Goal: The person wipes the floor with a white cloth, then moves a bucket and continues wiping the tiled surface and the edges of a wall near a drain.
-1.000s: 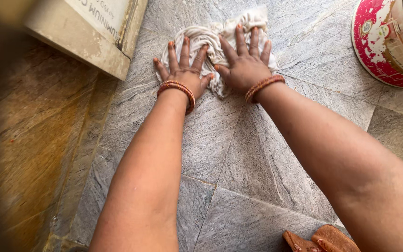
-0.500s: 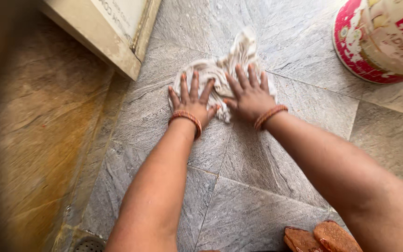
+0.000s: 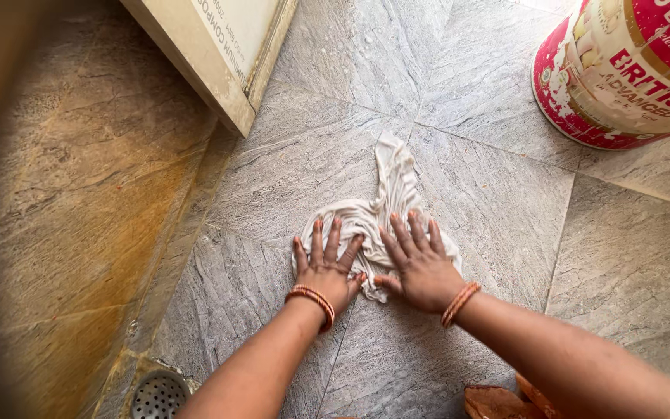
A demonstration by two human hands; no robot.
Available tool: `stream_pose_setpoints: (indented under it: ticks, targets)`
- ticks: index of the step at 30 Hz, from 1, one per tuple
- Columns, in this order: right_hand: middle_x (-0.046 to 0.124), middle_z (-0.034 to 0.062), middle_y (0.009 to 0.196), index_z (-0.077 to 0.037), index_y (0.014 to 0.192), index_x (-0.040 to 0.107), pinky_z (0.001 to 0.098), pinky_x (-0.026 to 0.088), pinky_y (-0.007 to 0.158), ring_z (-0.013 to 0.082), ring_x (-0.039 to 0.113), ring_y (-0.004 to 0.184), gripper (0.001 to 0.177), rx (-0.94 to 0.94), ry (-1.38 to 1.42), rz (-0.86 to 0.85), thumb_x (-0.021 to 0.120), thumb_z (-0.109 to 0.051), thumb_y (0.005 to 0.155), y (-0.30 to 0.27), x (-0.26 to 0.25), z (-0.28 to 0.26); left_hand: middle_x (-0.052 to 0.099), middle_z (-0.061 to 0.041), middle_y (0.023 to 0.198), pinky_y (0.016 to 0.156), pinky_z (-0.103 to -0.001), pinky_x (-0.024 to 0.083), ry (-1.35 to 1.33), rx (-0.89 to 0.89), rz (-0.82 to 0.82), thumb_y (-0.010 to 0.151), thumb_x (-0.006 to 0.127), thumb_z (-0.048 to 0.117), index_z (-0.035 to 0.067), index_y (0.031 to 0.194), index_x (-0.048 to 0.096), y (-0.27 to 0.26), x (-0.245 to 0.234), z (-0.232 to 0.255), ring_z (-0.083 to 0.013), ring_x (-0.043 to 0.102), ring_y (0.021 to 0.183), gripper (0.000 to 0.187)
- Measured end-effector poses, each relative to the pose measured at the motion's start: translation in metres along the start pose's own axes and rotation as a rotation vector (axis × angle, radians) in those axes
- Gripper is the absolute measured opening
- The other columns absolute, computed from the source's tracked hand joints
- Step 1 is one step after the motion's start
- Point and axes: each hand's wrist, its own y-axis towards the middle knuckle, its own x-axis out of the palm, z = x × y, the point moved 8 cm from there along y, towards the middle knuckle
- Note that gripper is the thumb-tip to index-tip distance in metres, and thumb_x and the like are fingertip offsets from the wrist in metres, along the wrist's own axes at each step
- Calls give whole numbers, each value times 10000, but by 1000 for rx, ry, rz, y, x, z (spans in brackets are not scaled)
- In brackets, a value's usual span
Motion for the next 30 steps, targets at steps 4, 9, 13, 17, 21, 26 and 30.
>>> stream_pose_setpoints:
  ticks: [4,9,13,17,21,26,30]
  targets:
    - [-64,140,1604,-160,1559,32,549,-116,1191,339,-165,1526,847,-184,-75,909,162,-734,951,-16,-28,-8,-266,-37,1670,1140,-683,-187,-54,-33,-44,974,384,614,412,1604,62,-3,-1,2,-335,-312,1499,736]
    - [-55,122,1624,-188,1556,43,544,-108,1198,315,-148,1488,808,-130,-44,940,173,-710,954,-7,-40,-6,-253,-19,1677,1144,-681,-184,-85,-46,-51,956,400,634,439,1597,85,2,-8,-1,-331,-310,1500,740]
    - [-140,83,1673,-210,1612,-15,530,-138,1179,307,-203,1500,816,54,92,165,199,-668,971,29,-33,11,-252,-31,1676,1135,-679,-188,-73,-79,-41,956,431,632,426,1595,89,27,-19,-5,-345,-314,1494,753]
    - [-115,68,1680,-206,1613,12,538,-122,1188,298,-171,1512,795,47,138,223,200,-653,982,51,-74,24,-237,-41,1678,1130,-705,-163,-62,-121,24,930,462,652,431,1599,73,65,-42,-12,-372,-299,1494,806]
    - [-126,59,1684,-221,1613,5,545,-127,1191,296,-175,1514,785,65,182,230,200,-649,983,80,-104,40,-242,-49,1679,1121,-715,-153,-49,-143,26,917,481,659,429,1600,54,99,-66,-21,-381,-301,1491,838]
    - [-155,73,1676,-222,1614,-18,541,-131,1188,294,-209,1501,783,75,189,236,203,-635,986,111,-133,56,-248,-51,1671,1122,-722,-160,-41,-132,50,931,464,666,434,1599,21,135,-96,-32,-379,-311,1483,835]
    - [-149,68,1680,-227,1618,-12,541,-130,1190,287,-215,1507,771,87,216,245,211,-620,993,133,-155,68,-245,-39,1677,1133,-717,-154,-55,-142,50,934,455,668,449,1598,13,162,-116,-42,-366,-308,1487,827]
